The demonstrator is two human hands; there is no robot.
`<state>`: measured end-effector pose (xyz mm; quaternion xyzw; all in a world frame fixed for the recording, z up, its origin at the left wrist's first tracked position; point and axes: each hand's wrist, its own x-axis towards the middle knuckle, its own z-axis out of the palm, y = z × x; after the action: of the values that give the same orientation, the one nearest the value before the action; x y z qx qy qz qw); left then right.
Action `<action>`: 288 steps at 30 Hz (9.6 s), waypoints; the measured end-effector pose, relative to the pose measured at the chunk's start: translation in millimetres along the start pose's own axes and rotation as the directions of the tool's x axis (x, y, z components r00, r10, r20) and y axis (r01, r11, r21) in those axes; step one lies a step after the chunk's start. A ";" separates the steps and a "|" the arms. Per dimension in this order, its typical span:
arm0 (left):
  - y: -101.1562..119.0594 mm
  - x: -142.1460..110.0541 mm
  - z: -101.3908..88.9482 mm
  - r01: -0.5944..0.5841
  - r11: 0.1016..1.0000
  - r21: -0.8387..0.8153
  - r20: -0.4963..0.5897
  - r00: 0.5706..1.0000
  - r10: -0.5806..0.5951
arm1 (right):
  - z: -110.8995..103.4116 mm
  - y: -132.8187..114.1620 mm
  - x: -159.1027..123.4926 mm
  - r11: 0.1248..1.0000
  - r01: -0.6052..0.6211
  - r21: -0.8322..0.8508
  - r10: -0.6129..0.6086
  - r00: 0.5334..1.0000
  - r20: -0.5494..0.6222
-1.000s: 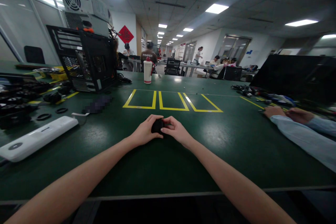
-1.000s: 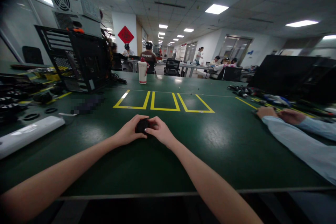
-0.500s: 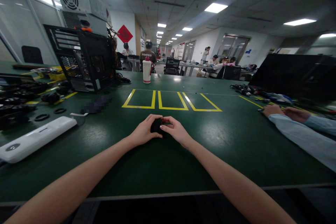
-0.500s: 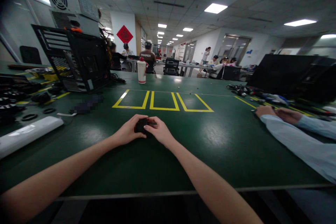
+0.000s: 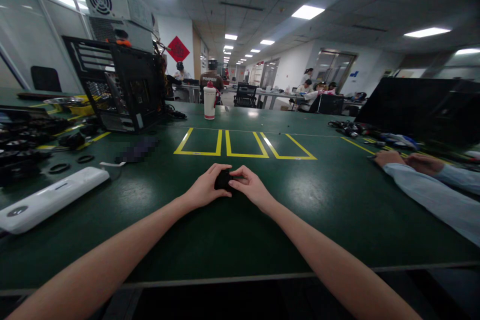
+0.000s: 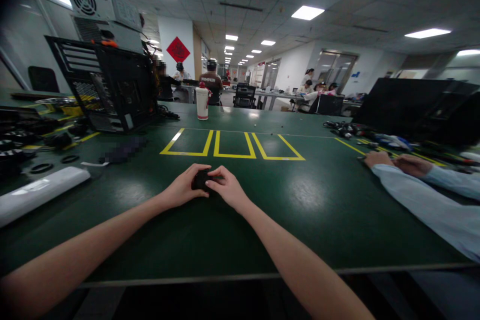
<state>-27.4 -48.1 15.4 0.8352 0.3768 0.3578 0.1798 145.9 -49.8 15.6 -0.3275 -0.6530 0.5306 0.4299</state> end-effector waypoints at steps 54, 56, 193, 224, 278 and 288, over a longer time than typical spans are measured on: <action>0.1 -0.6 -1.0 0.014 1.000 -0.010 0.012 1.000 -0.014 | -1.9 -7.4 -0.9 0.996 -0.067 -0.058 0.068 0.998 0.012; 0.5 -0.5 -1.3 0.014 1.000 -0.005 0.009 1.000 -0.014 | -2.0 -4.3 -0.2 0.998 -0.048 -0.037 0.048 0.999 0.013; 0.9 0.4 -0.9 0.023 0.999 -0.023 0.009 1.000 -0.023 | 2.2 1.1 0.2 0.997 0.025 -0.072 -0.026 1.000 -0.011; -0.2 0.7 -0.6 0.009 1.000 -0.016 0.012 1.000 -0.009 | 1.3 -1.0 -0.2 0.988 0.001 -0.155 -0.008 0.999 -0.045; -3.2 0.3 0.1 0.023 0.999 -0.031 0.008 1.000 -0.023 | 1.9 -0.8 -2.3 0.989 0.015 -0.147 -0.017 1.000 -0.012; -0.5 0.9 -0.7 0.023 0.999 -0.031 0.009 1.000 -0.022 | 2.3 -0.1 -0.6 0.987 0.039 -0.155 -0.045 0.998 -0.034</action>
<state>-27.8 -47.1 16.0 0.8296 0.3798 0.3580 0.1986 144.1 -51.3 15.3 -0.3559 -0.6906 0.4632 0.4264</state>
